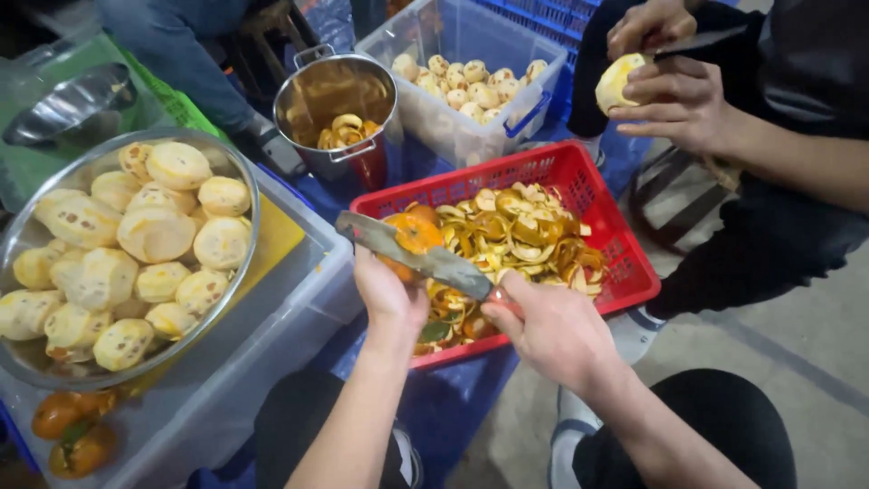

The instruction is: The person peels persimmons with a knife, removing the skin and placing the peeled fruit into a metal bowl. The person also peels a smaller orange fruit and places it into the same bowl. Peels are collected in a red basket.

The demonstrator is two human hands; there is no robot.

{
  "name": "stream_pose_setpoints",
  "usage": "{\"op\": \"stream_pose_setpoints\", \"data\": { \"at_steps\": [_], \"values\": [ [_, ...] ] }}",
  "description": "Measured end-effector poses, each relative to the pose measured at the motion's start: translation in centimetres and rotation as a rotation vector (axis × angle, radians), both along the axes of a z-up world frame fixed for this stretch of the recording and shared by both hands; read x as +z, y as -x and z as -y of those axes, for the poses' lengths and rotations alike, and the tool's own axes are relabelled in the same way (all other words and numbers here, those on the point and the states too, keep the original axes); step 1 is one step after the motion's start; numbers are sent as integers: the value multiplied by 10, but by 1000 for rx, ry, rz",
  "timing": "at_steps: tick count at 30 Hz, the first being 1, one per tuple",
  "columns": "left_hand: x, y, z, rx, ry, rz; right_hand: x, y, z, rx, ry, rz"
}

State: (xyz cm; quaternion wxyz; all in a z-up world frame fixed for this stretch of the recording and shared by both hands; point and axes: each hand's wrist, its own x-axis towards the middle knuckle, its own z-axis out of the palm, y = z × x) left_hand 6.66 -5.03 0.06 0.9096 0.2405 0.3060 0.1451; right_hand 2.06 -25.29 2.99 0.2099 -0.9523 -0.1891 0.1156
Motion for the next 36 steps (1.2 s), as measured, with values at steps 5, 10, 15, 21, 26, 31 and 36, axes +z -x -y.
{"op": "stream_pose_setpoints", "data": {
  "at_steps": [5, 10, 15, 21, 26, 31, 36],
  "values": [
    [22, 6, -2, 118, -32, 54, 6, 16, -6, -50, -28, -16],
    [14, 6, 3, 67, -28, 146, 0, 17, -5, -64, 73, 5],
    [13, 4, 22, 27, -79, 9, 16, 12, -12, -88, 62, -29],
    [2, -9, 29, -106, 18, -33, 44, 1, -8, -169, 114, -61],
    [3, -35, 22, -186, -46, -37, 52, -15, 5, -176, 85, -2],
    [18, -38, 24, -313, -4, -28, 34, -35, 26, -127, 61, 15],
    [27, -42, 13, -227, 27, 1, 51, -54, -5, -5, -108, -44]
  ]
}}
